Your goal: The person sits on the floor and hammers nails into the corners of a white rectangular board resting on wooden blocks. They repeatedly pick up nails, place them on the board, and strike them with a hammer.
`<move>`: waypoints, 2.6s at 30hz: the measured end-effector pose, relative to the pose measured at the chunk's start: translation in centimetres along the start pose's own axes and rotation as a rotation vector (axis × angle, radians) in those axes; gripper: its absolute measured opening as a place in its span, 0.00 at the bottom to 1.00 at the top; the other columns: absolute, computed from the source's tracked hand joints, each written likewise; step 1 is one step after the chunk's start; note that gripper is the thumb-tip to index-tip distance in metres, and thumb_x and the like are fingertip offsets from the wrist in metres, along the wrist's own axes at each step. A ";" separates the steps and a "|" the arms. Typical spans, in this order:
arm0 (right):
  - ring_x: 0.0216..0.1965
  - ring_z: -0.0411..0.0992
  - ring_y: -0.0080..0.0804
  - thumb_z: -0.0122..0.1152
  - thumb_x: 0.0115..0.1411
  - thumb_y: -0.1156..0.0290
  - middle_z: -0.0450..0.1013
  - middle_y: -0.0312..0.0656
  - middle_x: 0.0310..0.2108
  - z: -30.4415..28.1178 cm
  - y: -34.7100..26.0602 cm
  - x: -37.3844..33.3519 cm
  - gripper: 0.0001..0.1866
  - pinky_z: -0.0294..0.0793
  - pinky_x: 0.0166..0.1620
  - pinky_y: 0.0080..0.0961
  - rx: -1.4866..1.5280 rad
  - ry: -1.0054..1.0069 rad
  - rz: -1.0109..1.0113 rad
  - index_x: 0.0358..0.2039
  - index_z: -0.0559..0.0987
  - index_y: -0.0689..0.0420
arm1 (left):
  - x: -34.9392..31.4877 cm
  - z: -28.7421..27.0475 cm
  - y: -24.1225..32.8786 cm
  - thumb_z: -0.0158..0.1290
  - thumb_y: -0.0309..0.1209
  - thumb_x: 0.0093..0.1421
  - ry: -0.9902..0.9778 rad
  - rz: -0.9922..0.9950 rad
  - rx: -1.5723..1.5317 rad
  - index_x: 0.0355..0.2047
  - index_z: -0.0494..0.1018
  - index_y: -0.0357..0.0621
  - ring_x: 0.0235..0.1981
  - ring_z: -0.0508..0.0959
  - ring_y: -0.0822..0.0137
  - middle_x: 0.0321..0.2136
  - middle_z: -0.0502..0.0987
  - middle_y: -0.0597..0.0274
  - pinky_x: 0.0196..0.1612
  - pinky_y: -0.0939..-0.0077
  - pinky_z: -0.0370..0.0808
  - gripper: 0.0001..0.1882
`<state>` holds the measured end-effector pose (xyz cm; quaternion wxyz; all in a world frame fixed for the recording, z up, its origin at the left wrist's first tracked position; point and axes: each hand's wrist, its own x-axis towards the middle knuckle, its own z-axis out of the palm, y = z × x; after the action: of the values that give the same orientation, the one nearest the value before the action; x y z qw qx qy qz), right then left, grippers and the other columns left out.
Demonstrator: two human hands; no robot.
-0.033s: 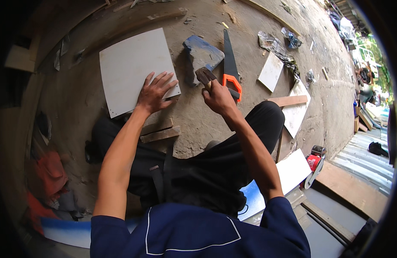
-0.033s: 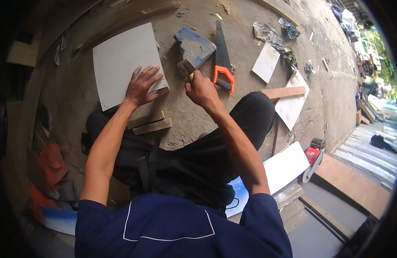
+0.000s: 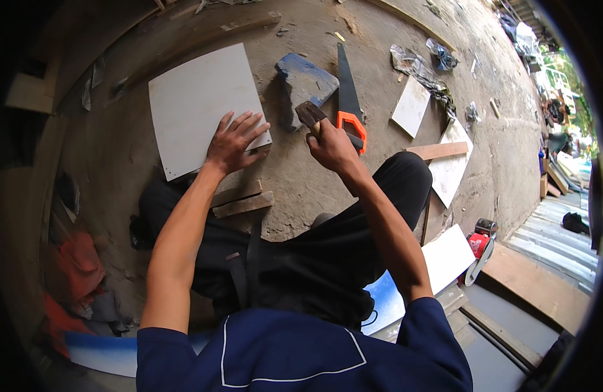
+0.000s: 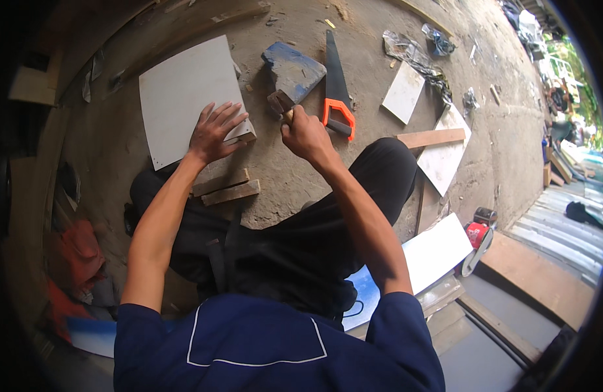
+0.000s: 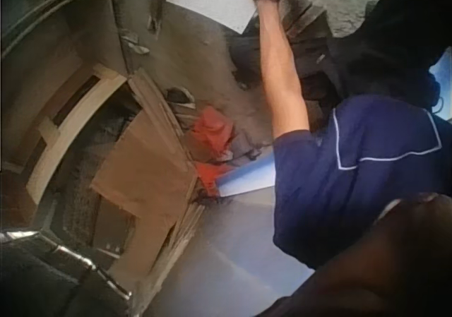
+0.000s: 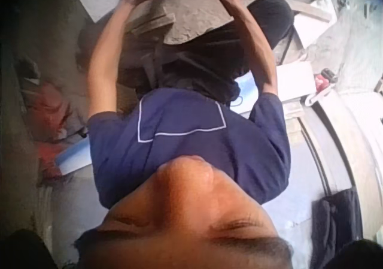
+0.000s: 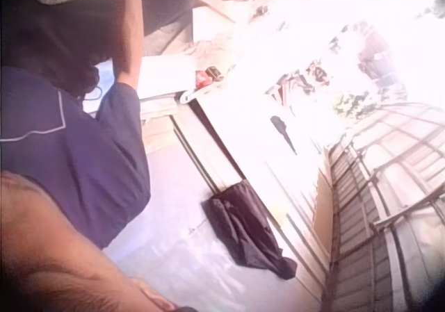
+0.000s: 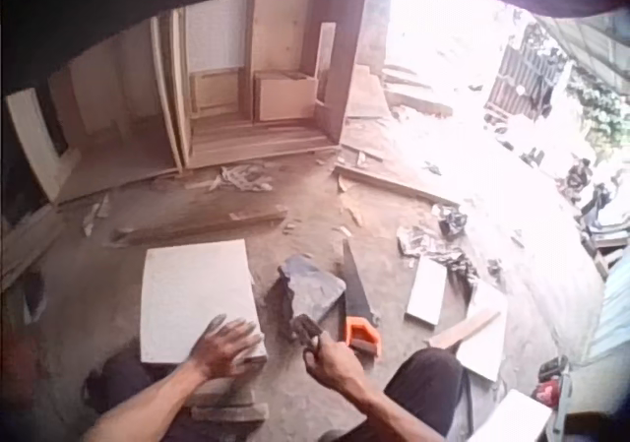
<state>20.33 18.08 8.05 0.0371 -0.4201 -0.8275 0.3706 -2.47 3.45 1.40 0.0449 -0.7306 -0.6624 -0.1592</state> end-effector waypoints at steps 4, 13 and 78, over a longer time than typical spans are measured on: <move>0.37 0.75 0.66 0.56 0.58 0.63 0.76 0.67 0.32 0.0 2.7 0.3 0.17 0.73 0.43 0.55 0.098 -0.051 0.084 0.40 0.70 0.65 | 0.3 0.1 0.2 0.67 0.41 0.51 0.046 0.118 0.020 0.53 0.74 0.55 0.62 0.68 0.63 0.59 0.71 0.66 0.66 0.54 0.61 0.29; 0.35 0.76 0.65 0.55 0.59 0.64 0.76 0.66 0.29 -1.2 3.4 0.0 0.17 0.74 0.41 0.55 0.076 -0.044 0.022 0.38 0.70 0.68 | 0.9 -0.3 4.6 0.67 0.32 0.51 0.020 -0.198 0.046 0.46 0.74 0.49 0.60 0.72 0.59 0.57 0.75 0.61 0.63 0.54 0.64 0.22; 0.35 0.79 0.57 0.48 0.61 0.70 0.79 0.58 0.32 8.8 14.5 0.3 0.10 0.78 0.37 0.50 -0.391 -0.271 0.061 0.40 0.70 0.61 | -0.7 9.1 6.6 0.33 0.46 0.69 1.139 -1.740 -1.602 0.64 0.63 0.56 0.67 0.62 0.65 0.63 0.68 0.67 0.67 0.55 0.54 0.26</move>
<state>26.57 18.56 -7.69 -0.1676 -0.3905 -0.8679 0.2574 5.51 4.50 -6.49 -0.2439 0.2780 -0.5247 -0.7668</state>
